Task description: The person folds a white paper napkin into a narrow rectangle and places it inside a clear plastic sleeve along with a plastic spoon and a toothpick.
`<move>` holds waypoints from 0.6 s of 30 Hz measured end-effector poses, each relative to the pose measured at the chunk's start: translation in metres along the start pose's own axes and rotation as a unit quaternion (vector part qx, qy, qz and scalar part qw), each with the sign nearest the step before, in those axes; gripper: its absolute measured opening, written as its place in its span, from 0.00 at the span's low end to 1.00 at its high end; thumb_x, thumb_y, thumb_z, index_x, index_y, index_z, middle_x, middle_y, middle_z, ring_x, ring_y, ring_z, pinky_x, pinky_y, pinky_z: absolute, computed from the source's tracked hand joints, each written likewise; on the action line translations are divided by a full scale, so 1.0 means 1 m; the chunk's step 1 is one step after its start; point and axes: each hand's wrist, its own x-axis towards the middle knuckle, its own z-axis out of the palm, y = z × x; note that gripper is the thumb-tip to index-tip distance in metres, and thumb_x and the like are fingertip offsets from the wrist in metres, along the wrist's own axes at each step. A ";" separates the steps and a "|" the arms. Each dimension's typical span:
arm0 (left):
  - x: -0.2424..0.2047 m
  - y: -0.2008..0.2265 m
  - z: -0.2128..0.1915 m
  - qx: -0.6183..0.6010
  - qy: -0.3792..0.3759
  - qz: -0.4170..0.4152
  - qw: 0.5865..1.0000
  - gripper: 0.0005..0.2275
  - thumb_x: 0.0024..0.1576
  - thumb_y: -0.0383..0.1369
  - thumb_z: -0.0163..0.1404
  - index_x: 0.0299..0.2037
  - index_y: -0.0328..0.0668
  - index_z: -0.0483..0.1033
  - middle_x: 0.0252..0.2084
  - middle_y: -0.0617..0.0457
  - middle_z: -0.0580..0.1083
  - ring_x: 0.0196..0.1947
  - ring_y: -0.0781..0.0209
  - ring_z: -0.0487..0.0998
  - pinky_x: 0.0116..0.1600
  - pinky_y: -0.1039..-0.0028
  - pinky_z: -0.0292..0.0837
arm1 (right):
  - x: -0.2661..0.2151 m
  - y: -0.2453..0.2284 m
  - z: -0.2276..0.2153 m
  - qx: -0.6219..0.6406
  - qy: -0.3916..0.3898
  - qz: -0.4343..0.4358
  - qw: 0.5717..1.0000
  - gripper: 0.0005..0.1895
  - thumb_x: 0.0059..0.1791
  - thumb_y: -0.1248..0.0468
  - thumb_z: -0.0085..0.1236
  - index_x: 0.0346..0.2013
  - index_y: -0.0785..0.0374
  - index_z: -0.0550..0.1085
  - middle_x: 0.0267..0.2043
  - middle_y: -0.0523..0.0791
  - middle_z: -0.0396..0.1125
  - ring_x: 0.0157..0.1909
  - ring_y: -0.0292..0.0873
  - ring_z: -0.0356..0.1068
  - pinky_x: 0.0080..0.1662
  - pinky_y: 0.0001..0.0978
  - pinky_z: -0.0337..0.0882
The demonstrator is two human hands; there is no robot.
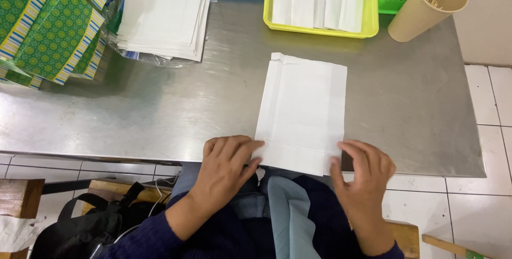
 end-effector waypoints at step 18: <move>0.006 -0.013 0.008 -0.149 -0.034 0.045 0.987 0.18 0.57 0.30 0.59 0.58 0.48 0.74 0.47 0.57 0.78 0.49 0.55 0.76 0.56 0.64 0.62 | 0.006 0.008 -0.018 0.174 -0.094 -0.049 0.979 0.10 0.52 0.65 0.57 0.47 0.53 0.79 0.47 0.38 0.77 0.53 0.39 0.74 0.64 0.43 0.65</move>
